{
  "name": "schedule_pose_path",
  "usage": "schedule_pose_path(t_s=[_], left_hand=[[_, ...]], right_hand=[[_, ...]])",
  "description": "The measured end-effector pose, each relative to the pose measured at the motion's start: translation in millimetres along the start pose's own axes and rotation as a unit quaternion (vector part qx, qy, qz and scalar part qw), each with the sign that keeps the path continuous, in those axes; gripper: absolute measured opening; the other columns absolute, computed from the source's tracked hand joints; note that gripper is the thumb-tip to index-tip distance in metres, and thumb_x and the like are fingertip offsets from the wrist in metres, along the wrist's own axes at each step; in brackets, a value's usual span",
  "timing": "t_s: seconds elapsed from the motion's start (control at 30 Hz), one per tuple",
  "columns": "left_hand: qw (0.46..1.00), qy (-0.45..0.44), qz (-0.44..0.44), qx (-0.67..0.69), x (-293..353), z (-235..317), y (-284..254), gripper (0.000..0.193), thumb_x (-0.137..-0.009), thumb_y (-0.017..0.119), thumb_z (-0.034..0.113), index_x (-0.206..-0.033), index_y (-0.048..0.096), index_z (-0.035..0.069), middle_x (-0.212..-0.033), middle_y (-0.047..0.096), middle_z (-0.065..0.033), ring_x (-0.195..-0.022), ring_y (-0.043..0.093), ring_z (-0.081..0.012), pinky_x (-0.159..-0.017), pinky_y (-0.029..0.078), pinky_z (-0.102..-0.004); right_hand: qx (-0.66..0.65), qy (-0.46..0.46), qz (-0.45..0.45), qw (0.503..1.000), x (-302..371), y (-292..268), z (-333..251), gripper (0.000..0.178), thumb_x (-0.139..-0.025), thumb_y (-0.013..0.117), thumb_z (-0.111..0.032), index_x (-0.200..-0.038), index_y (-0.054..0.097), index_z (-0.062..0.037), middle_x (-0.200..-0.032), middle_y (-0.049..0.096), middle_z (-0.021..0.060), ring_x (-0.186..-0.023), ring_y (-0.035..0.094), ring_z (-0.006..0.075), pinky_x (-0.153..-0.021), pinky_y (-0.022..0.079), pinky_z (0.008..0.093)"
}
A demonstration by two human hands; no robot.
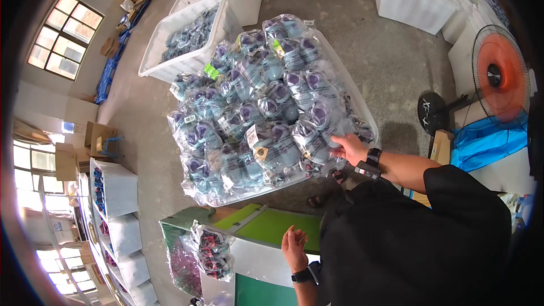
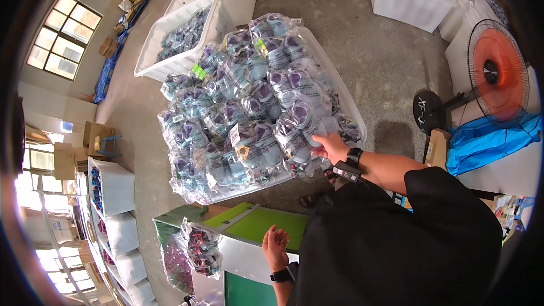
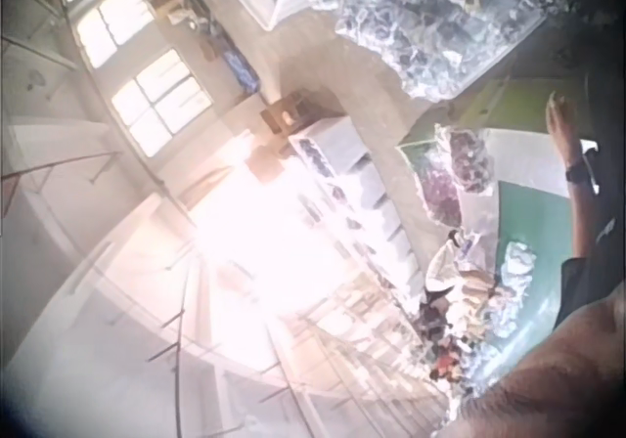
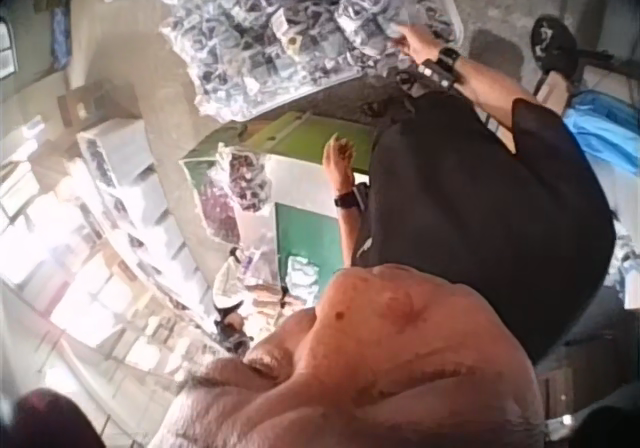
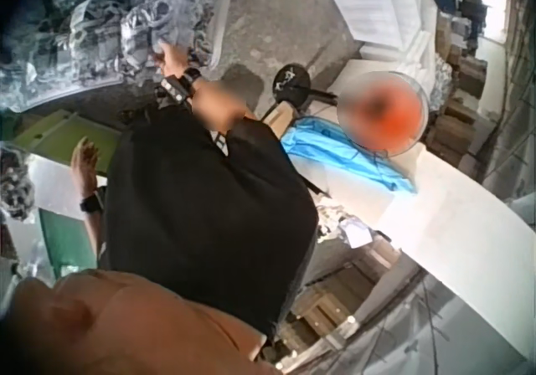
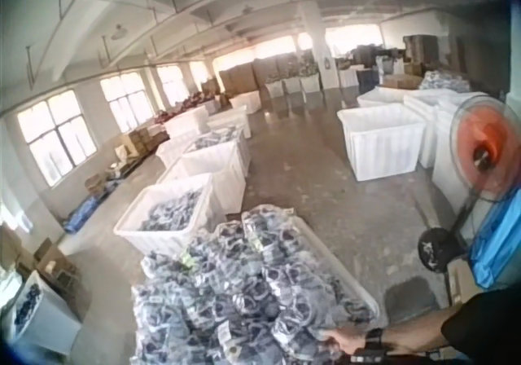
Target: The person picks packaged footwear from a large white bin and places them onto a green conveyor belt. The person handles the items one at a time, moving them from the bin to the belt where other workers are present.
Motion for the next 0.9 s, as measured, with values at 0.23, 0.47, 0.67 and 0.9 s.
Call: schedule_pose_path(t_s=[0.23, 0.47, 0.67, 0.9], left_hand=[[0.999, 0.009, 0.041, -0.025, 17, -23, -21, 0.034, -0.103, 0.052, 0.025, -0.125, 0.057, 0.0, -0.098, 0.065, -0.0096, -0.086, 0.065, -0.0185, -0.072, 0.055, -0.0315], [0.997, 0.004, 0.054, -0.048, 25, -45, -31, 0.034, -0.102, 0.054, 0.025, -0.125, 0.056, -0.001, -0.098, 0.065, -0.0102, -0.084, 0.066, -0.0183, -0.071, 0.056, -0.0303], [0.995, 0.021, 0.069, -0.076, 26, -43, -34, 0.034, -0.102, 0.054, 0.024, -0.125, 0.057, -0.001, -0.098, 0.066, -0.0102, -0.083, 0.066, -0.0177, -0.069, 0.055, -0.0289], [0.995, 0.017, 0.077, -0.067, 24, -59, -43, 0.031, -0.101, 0.057, 0.019, -0.122, 0.058, -0.003, -0.097, 0.067, -0.0099, -0.084, 0.066, -0.0155, -0.072, 0.055, -0.0283]], right_hand=[[-0.042, -0.034, -0.075, 0.996, 6, 25, 1, 0.034, -0.096, 0.063, -0.018, -0.123, 0.05, -0.0036, -0.115, 0.058, 0.0072, -0.097, 0.066, 0.0233, -0.081, 0.059, 0.0347], [0.043, -0.032, -0.028, 0.998, 1, 18, -2, 0.041, -0.097, 0.063, -0.027, -0.124, 0.045, -0.0014, -0.116, 0.057, 0.0092, -0.092, 0.069, 0.0246, -0.073, 0.059, 0.0348], [0.14, 0.038, -0.033, 0.989, 15, 9, -8, 0.04, -0.096, 0.061, -0.038, -0.116, 0.052, -0.0052, -0.099, 0.061, 0.0077, -0.072, 0.068, 0.0174, -0.057, 0.056, 0.0295], [0.215, 0.116, -0.087, 0.966, 41, -13, -4, 0.024, -0.096, 0.062, -0.031, -0.103, 0.056, -0.0085, -0.084, 0.065, 0.0035, -0.07, 0.067, 0.0151, -0.057, 0.053, 0.0283]])
Point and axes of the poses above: each hand's wrist, its own x-axis away from the middle knuckle, its own y-axis out of the palm, z = x × y, the point moved 9 cm from there along -x, towards the middle knuckle
